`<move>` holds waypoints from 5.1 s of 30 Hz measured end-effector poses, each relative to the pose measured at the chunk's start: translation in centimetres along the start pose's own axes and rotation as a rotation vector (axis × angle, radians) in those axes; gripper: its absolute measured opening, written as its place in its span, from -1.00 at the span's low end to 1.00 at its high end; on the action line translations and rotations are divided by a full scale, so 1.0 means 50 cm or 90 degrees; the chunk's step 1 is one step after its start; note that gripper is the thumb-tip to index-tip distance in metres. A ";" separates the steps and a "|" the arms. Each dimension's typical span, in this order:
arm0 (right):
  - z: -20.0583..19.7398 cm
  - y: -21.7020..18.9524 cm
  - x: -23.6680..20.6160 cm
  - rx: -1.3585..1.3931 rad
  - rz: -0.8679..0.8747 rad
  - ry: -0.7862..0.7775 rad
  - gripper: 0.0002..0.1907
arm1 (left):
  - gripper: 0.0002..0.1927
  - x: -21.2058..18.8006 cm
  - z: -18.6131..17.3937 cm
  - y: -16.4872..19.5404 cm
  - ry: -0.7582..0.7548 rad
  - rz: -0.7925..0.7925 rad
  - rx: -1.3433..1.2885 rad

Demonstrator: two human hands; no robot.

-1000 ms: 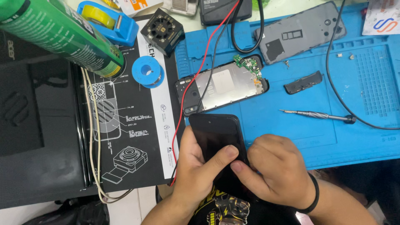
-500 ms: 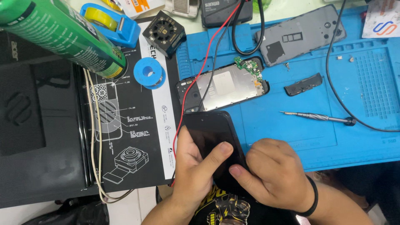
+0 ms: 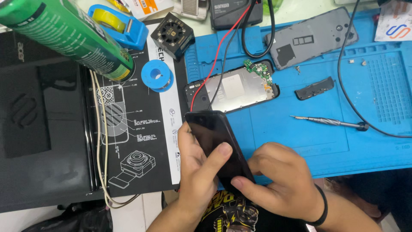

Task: The person assembles a smartphone by inserting the battery, connecting the ribbon cable, and fitting the back cover. They repeatedly open and close the device to check alignment and fit, using a screwdriver to adjust internal components.

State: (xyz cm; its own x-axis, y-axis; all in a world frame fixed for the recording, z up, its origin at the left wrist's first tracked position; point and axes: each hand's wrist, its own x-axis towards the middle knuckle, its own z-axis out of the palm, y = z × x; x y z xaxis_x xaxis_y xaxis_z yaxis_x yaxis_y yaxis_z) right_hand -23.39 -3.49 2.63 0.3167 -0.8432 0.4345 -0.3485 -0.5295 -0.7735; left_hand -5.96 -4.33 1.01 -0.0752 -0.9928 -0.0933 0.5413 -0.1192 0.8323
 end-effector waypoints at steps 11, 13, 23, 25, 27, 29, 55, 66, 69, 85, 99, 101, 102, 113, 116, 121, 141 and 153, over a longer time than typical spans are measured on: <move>0.069 -0.043 0.012 -0.170 -0.087 0.147 -0.65 | -0.19 -0.015 -0.005 0.005 -0.197 -0.121 -0.188; 0.063 -0.038 0.009 -0.156 -0.100 0.136 -0.62 | -0.16 -0.014 -0.004 0.015 -0.222 -0.121 -0.213; 0.036 0.007 -0.043 -0.057 0.094 0.177 -0.24 | -0.13 0.001 -0.006 0.045 -0.238 -0.150 -0.319; 0.033 0.007 -0.049 0.075 0.172 0.145 -0.20 | -0.14 0.000 -0.007 0.042 -0.228 -0.138 -0.309; 0.031 0.006 -0.053 0.237 0.239 0.108 -0.22 | -0.13 0.001 -0.007 0.037 -0.210 -0.134 -0.295; 0.028 0.002 -0.058 0.273 0.318 0.072 -0.19 | -0.21 0.002 -0.010 0.036 -0.224 -0.135 -0.277; 0.008 -0.025 -0.052 -0.055 0.314 0.111 -0.18 | -0.50 -0.047 -0.054 0.047 -0.150 -0.170 -0.022; 0.008 -0.020 -0.060 0.137 0.292 0.106 -0.21 | -0.63 -0.041 -0.080 0.031 -0.181 -0.177 -0.016; 0.007 -0.019 -0.059 0.156 0.302 0.100 -0.20 | -0.69 -0.040 -0.087 0.029 -0.172 -0.180 -0.084; 0.004 -0.029 -0.050 -0.032 0.280 0.075 -0.24 | -0.82 -0.062 -0.093 -0.007 -0.084 -0.101 0.004; 0.019 -0.016 -0.056 0.055 0.289 0.106 -0.24 | -0.72 -0.034 -0.069 0.039 -0.122 -0.134 0.025; 0.023 -0.012 -0.057 0.105 0.303 0.115 -0.23 | -0.73 -0.031 -0.066 0.044 -0.131 -0.121 0.022; 0.025 -0.010 -0.056 0.130 0.308 0.122 -0.23 | -0.73 -0.029 -0.066 0.045 -0.137 -0.114 0.022; 0.028 -0.008 -0.063 0.183 0.326 0.102 -0.24 | -0.71 -0.024 -0.074 0.000 -0.052 -0.058 0.013; 0.024 0.017 -0.056 0.405 0.411 0.131 -0.25 | -0.65 -0.026 -0.060 0.003 -0.063 -0.097 -0.078; 0.006 0.064 -0.044 0.676 0.475 0.098 -0.26 | -0.47 -0.037 -0.025 0.017 -0.173 -0.069 -0.066; 0.007 0.081 -0.072 0.599 0.393 0.150 -0.24 | -0.62 -0.049 0.019 0.011 -0.083 -0.161 -0.035; 0.014 0.051 -0.096 0.454 0.316 0.210 -0.25 | -0.74 -0.049 -0.006 0.024 -0.143 -0.148 0.064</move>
State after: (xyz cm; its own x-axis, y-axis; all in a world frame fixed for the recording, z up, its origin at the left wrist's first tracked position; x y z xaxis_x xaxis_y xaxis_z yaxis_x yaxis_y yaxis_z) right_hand -25.18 -0.75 -1.76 -0.0282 -0.9996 0.0026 0.2821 -0.0104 -0.9593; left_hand -4.88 -2.06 2.09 -0.3754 -0.9105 -0.1735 0.4040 -0.3292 0.8535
